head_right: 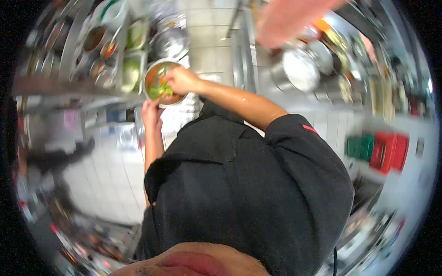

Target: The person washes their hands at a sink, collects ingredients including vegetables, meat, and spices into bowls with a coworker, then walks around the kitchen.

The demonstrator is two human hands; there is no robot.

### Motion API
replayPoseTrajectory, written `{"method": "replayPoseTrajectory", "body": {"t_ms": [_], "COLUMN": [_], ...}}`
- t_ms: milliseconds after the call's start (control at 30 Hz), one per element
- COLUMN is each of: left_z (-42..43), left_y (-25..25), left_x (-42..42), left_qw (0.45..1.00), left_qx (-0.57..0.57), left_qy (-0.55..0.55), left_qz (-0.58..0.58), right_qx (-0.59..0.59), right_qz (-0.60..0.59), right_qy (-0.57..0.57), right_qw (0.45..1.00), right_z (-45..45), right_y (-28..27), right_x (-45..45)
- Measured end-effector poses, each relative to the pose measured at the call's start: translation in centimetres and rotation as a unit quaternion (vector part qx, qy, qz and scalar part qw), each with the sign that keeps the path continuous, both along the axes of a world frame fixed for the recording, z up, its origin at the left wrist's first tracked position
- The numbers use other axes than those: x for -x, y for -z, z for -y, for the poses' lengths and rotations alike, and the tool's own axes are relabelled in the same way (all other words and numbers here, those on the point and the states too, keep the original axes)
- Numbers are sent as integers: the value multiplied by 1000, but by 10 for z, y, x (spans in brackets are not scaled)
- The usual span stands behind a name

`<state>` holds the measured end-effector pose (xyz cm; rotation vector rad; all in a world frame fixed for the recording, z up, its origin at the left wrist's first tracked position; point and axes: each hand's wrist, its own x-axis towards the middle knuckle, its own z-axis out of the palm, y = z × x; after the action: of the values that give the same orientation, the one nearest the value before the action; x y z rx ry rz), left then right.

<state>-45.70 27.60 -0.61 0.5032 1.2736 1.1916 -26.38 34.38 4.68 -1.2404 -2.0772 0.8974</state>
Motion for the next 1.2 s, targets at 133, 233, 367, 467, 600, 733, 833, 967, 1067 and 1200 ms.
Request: {"method": "replayPoseTrajectory", "body": {"t_ms": [133,233,367,467,600,733,833,967,1067,1200], "left_z": [33,51,70,82,100,126,155,190,203,200], "left_y": [4,-1,-12,-26,-29,-51,-68,-99,-110,-124], "left_x": [-27,-54,-86,-109,-145,-225,-295,-393,-454,-522], "left_qw": [998,992,988,984,975,972,964,943,931,914], "left_qx": [18,31,21,28,1,0,-11,-9,-2,-16], "left_qy": [57,107,149,174,222,232,264,330,361,400], "left_qz": [38,53,46,19,-28,-24,13,30,51,68], "right_qx": [4,-15,6,-9,12,-51,-45,-147,-201,-100], "right_qz": [-9,-2,-33,-70,-55,-120,-132,-42,98,-83], "right_qy": [70,126,146,182,233,315,446,591,603,600], "right_qw": [997,992,989,981,971,940,884,792,766,789], "right_z": [71,113,158,182,223,285,343,430,490,529], "right_y": [-19,-33,-43,-37,-50,-56,-53,-23,-9,-20], "right_x": [-42,-74,-107,-129,-182,-274,-365,-505,-581,-640]}}
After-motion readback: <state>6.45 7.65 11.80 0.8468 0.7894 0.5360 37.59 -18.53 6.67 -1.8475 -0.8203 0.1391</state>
